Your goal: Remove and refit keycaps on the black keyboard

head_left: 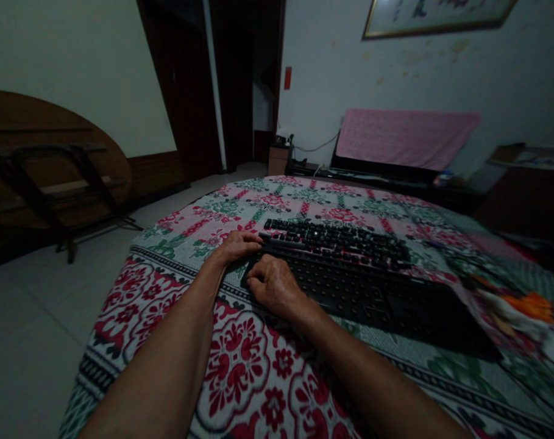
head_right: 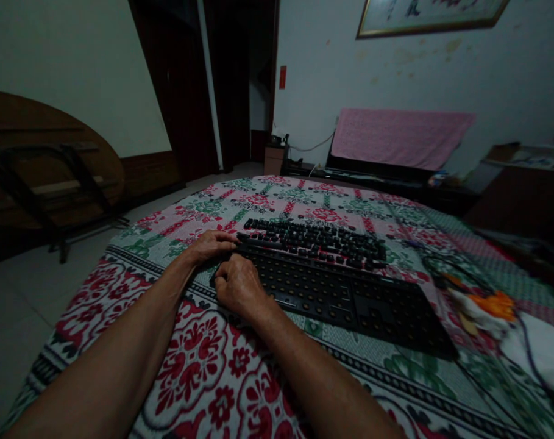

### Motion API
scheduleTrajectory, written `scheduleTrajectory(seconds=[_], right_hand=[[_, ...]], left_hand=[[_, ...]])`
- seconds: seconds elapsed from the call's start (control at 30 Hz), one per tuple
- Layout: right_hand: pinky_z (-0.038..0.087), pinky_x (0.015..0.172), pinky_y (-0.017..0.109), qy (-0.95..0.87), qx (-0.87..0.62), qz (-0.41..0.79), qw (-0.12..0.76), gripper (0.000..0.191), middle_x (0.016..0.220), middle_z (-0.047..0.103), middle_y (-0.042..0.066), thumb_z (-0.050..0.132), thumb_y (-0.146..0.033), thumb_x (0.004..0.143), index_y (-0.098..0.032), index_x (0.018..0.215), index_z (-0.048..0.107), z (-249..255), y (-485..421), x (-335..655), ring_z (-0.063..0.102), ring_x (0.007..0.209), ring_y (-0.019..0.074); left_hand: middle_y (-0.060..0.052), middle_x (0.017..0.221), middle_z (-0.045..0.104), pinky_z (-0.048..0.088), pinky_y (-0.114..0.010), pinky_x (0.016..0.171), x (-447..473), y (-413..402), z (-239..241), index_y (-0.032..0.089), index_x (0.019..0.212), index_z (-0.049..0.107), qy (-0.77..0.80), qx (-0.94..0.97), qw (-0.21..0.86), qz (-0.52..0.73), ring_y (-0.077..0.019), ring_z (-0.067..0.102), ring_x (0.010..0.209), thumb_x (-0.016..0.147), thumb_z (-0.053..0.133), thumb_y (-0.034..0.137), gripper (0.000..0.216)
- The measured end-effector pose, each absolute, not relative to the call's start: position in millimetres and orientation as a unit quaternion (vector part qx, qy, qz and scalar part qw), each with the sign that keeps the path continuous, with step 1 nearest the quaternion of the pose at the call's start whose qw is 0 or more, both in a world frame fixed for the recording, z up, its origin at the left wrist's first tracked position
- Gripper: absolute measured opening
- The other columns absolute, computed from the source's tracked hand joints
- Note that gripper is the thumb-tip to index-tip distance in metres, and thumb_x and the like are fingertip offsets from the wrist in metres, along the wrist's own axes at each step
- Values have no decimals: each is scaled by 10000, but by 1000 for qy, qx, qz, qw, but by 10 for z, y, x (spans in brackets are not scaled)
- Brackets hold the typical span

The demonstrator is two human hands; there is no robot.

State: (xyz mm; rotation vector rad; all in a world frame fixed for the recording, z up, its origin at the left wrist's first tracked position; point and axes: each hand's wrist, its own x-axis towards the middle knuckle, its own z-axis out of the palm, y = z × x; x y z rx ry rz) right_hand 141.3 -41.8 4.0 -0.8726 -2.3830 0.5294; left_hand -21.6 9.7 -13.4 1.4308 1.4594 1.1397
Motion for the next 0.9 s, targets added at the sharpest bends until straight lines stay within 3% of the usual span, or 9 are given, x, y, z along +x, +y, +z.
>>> scheduleTrajectory(seconds=[0.9], right_hand=[[365, 649, 226, -918, -218, 149, 297, 168, 725, 517, 32, 481, -84, 694, -153, 663, 631, -12, -413, 1499, 469, 720, 123]], left_hand=[[-29, 689, 626, 388, -235, 555, -271, 127, -195, 139, 822, 670, 565, 596, 369, 435, -126, 519, 611, 555, 649, 284, 304]])
